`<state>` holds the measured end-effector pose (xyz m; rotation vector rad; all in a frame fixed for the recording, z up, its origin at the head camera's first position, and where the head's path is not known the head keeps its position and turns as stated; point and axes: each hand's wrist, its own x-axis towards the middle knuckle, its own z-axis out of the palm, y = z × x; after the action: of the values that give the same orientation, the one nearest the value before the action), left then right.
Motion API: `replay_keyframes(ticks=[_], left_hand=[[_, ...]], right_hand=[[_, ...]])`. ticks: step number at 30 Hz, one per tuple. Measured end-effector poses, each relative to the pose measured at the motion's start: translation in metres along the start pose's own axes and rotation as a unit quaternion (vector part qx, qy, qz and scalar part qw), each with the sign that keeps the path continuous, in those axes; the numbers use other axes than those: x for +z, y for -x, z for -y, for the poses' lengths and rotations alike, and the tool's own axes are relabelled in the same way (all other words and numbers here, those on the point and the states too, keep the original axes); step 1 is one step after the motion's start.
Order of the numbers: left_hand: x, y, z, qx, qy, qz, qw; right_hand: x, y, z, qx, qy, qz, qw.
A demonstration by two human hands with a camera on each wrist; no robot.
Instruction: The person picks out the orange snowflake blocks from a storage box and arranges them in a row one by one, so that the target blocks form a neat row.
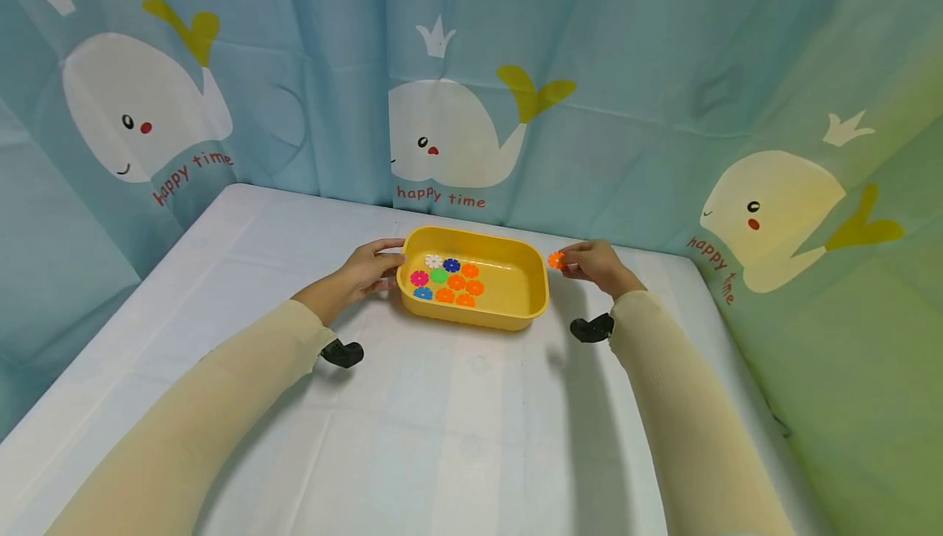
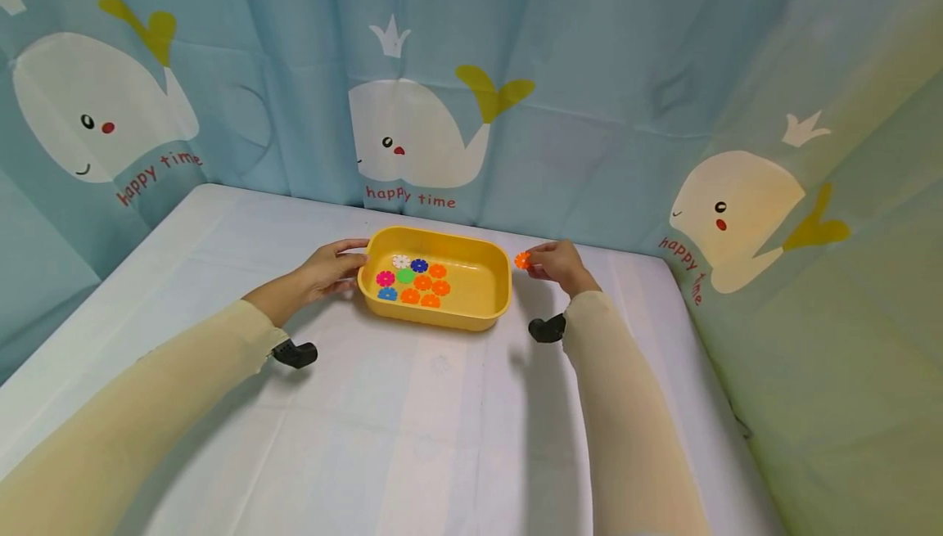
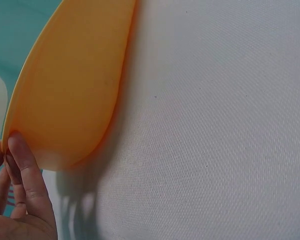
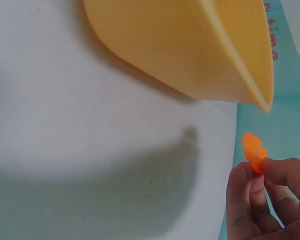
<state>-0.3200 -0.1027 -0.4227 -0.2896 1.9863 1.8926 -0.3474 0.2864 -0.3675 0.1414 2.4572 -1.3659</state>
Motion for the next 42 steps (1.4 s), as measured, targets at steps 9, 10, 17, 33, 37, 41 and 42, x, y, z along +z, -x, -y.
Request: replay_keyframes(ticks=[9,10,17,33,37,41,42], left_hand=[[0.000,0.000,0.001,-0.001,-0.004,-0.001,1.0000],[0.000,0.001,0.001,-0.001,-0.005,-0.002,1.0000],[0.000,0.001,-0.001,-0.002,-0.009,-0.003,1.0000],[-0.001,-0.002,0.002,-0.001,-0.001,-0.003,1.0000],[-0.001,-0.001,0.001,-0.002,-0.004,-0.002,1.0000],[0.000,-0.001,0.001,-0.001,-0.007,-0.001,1.0000],[0.000,-0.001,0.001,-0.001,-0.008,-0.001,1.0000]], right_hand=[[0.001,-0.004,-0.013,0.017,-0.016,-0.002,0.9997],[0.001,-0.004,-0.014,0.023,-0.016,-0.002,0.9996],[-0.001,-0.005,-0.026,0.042,-0.020,-0.003,0.9989],[0.004,-0.008,-0.045,0.063,-0.021,-0.033,0.9972],[0.008,-0.008,-0.044,0.070,-0.026,-0.046,0.9962],[0.011,-0.010,-0.043,0.080,-0.016,-0.058,0.9950],[0.011,-0.010,-0.043,0.081,-0.017,-0.060,0.9948]])
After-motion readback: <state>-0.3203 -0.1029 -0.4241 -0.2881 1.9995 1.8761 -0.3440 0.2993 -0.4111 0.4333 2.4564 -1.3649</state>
